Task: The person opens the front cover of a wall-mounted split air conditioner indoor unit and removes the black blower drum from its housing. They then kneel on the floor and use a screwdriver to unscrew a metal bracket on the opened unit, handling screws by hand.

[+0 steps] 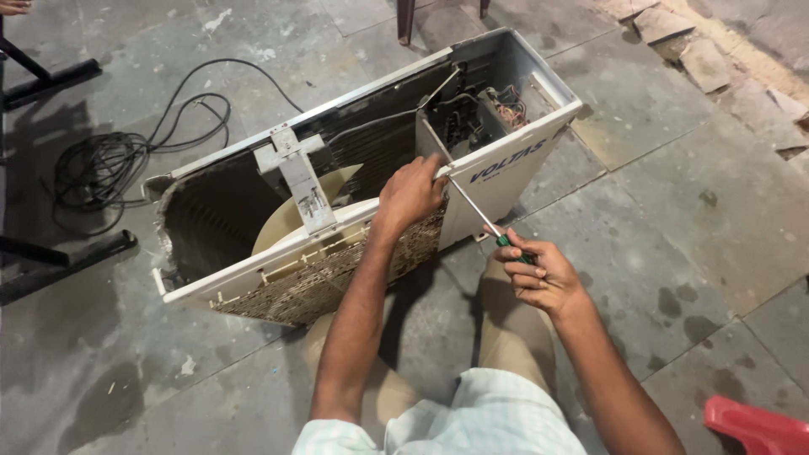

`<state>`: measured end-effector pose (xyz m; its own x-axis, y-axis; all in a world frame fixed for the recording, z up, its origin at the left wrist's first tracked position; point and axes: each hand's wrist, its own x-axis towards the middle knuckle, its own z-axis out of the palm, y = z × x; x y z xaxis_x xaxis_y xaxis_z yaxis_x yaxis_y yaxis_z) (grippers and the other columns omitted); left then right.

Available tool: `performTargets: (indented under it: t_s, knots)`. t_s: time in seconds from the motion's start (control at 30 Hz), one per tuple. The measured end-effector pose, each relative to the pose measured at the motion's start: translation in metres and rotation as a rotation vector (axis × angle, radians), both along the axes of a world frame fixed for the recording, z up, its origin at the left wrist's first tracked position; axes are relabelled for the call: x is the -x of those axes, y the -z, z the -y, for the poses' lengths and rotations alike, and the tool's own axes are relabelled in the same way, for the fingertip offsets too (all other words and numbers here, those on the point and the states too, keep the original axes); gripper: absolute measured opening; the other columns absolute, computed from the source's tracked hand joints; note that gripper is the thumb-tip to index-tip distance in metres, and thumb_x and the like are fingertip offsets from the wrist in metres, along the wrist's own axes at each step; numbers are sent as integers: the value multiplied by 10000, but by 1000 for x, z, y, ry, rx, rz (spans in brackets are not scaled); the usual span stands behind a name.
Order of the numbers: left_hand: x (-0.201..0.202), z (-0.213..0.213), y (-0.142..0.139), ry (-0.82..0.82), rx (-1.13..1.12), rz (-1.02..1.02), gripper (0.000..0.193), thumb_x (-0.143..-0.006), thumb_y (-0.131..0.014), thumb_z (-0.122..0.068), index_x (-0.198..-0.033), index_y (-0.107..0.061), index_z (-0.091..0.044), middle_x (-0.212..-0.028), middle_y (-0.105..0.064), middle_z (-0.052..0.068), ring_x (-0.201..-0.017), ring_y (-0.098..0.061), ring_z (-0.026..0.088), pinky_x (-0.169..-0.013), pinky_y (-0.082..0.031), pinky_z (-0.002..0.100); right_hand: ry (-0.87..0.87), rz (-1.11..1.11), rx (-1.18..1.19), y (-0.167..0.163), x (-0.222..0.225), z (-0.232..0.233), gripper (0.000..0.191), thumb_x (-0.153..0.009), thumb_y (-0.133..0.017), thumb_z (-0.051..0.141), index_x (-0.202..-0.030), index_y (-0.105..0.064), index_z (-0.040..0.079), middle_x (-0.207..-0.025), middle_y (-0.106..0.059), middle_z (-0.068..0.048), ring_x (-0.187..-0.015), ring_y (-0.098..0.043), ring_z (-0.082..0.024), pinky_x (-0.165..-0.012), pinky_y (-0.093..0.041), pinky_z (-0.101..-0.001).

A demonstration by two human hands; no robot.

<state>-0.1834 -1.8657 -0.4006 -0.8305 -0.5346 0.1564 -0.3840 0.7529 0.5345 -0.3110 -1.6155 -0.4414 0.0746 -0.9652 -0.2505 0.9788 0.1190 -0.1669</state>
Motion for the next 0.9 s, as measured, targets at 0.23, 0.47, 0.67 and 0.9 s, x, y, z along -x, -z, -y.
performTargets:
  t_s: [0.23,0.47,0.67,0.9]
  knots:
    - [2,-1,4,20,79,-10,301,-965,-618,-235,-1217,-557,-82,-1089,-643,181,-1041,-648,399,-859,-520,541,55,-263,-104,6,5,2,380,-1065,-449,189,-1418,-510,64,-781,-476,17,-380,-326,-18,-266,-240,-195]
    - [2,-3,1,40,86,-15,311,-969,-596,-228,-1245,-552,-91,-1091,-634,180,-1032,-645,393,-866,-518,533,377,-1713,-245,30,-25,11,434,-1084,-655,181,-1500,-669,56,-847,-566,-7,-649,-429,-35,-531,-384,-206]
    - [-3,-4,-5,38,-32,37,304,-1000,-566,-282,-1257,-539,-122,-1177,-621,175,-1067,-640,428,-887,-500,554,165,-699,-355,5,-20,5,444,-1036,-477,215,-1437,-516,29,-818,-563,-18,-495,-411,-78,-394,-326,-220]
    - [-3,1,-9,67,-68,74,283,-1004,-558,-307,-1203,-529,-109,-1151,-700,164,-1047,-658,437,-870,-498,581,75,185,29,-5,-17,-5,441,-1113,-413,248,-1488,-458,19,-824,-469,-34,-497,-387,-41,-327,-294,-164]
